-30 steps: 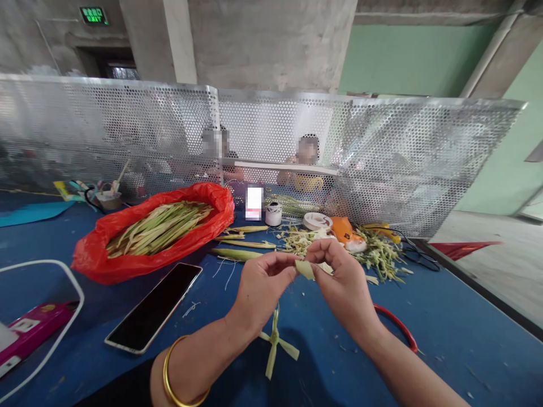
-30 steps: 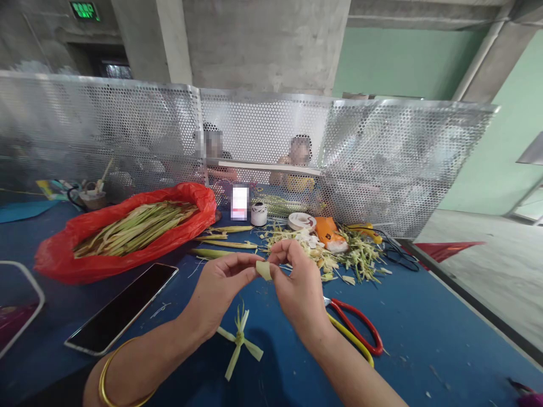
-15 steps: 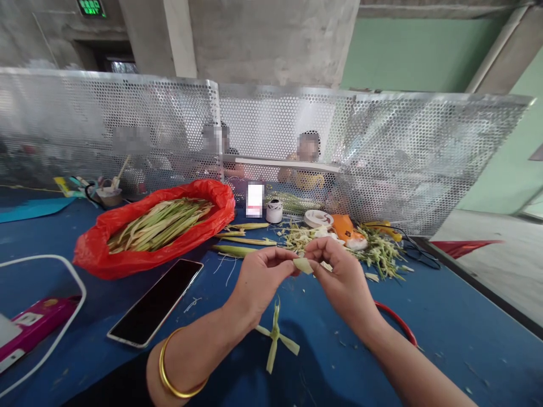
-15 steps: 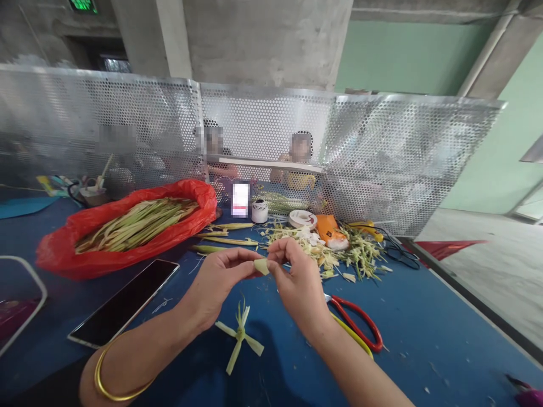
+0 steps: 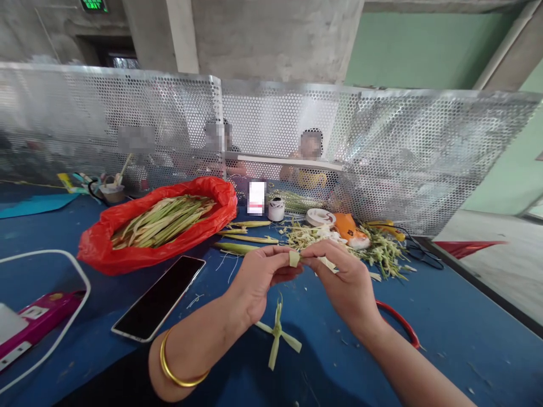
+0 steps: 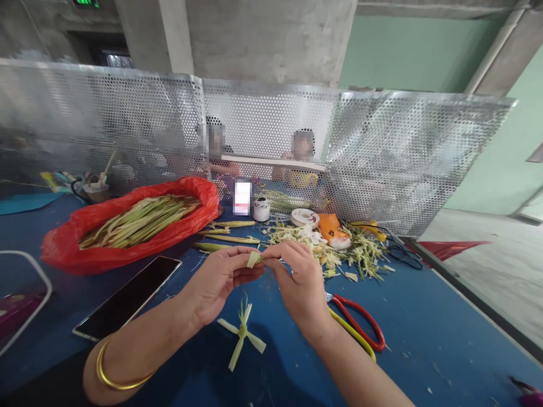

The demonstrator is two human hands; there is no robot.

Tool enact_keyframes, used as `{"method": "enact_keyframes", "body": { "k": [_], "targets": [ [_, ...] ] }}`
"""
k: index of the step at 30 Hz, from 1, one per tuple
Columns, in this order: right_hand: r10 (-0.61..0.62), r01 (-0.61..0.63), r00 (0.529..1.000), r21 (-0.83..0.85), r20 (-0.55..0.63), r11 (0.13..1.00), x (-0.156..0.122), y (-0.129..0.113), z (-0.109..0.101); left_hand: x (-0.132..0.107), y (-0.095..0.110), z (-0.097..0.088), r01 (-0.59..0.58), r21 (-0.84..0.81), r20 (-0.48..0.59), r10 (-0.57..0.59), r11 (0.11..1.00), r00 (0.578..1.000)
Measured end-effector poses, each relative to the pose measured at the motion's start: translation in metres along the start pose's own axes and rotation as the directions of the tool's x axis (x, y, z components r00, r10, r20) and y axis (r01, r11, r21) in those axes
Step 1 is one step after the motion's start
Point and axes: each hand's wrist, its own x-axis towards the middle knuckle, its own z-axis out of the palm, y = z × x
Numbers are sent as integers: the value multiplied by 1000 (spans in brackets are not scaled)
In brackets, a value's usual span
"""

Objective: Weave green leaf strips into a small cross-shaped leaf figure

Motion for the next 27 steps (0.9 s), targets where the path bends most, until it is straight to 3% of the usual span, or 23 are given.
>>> {"method": "enact_keyframes", "body": {
  "k": [5,9,12,18,23,27],
  "targets": [
    [-19,14,998,-92,-61,996,-1,2,0,-1,0,0,36,-13,17,-36,999,999],
    [-174,172,985,-144,5,974,1,1,-1,-1,1,0,51,-16,24,-51,999,998],
    [-193,194,981,-165,24,967,2,0,-2,-1,1,1,1,15,25,-1,1000,1000],
    [-132,130,991,-157,-4,979,2,3,0,-2,-1,3,-142,119,15,141,983,990],
    [40,-39,999,-104,7,994,-1,2,3,-3,-6,5,-283,201,-27,294,938,955],
    [160,-161,987,-34,-27,986,-3,1,4,-3,-8,5,-302,222,-44,319,927,947]
  ]
}}
